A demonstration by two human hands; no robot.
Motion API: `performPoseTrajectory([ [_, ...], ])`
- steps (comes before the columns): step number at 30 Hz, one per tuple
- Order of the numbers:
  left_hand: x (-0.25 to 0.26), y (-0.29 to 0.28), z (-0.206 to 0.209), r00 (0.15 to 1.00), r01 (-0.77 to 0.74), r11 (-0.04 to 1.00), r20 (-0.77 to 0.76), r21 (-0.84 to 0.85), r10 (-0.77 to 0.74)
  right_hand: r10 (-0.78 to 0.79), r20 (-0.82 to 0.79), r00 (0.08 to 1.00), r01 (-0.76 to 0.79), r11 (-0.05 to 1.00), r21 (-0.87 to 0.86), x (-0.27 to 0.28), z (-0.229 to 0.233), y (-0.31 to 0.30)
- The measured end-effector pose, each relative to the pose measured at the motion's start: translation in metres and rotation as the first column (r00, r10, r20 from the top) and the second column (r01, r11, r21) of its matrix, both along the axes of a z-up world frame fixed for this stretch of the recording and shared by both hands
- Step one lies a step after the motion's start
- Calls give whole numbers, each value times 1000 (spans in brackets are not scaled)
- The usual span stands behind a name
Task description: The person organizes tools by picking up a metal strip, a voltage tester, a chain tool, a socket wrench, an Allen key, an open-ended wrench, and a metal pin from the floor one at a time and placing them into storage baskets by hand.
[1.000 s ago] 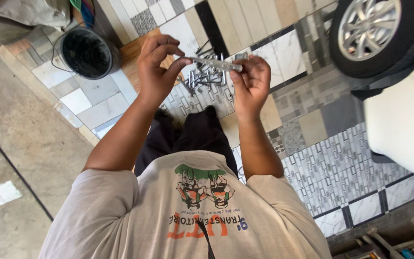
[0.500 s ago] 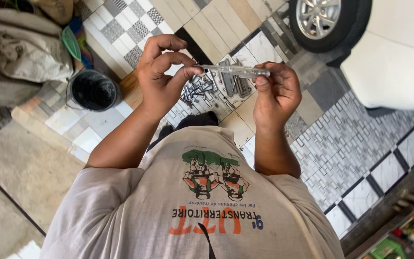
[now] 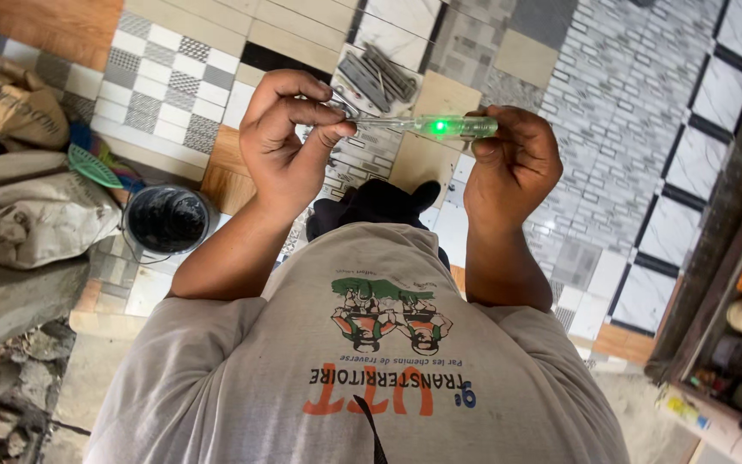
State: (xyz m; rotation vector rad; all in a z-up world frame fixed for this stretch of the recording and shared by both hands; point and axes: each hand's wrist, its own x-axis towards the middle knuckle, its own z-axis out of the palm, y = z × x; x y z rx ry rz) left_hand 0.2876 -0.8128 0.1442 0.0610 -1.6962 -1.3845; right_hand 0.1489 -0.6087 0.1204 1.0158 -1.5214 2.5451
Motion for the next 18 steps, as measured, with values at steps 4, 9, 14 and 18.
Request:
performPoseTrajectory([
  [4,-4,25,6,997,72,996,32,-61,-70,-87,11,996,88,994,-62,8,4,37],
  [9,-20,63,14,994,111,980,24,-163,-109,-178,-2,984,177,980,-86,7,6,81],
  [14,-51,115,15,986,167,960,49,-226,-160,-286,-24,958,282,953,-112,-2,13,141],
  [18,-83,163,17,930,353,889,7,-292,-367,-380,-31,925,373,919,-129,-11,19,203],
])
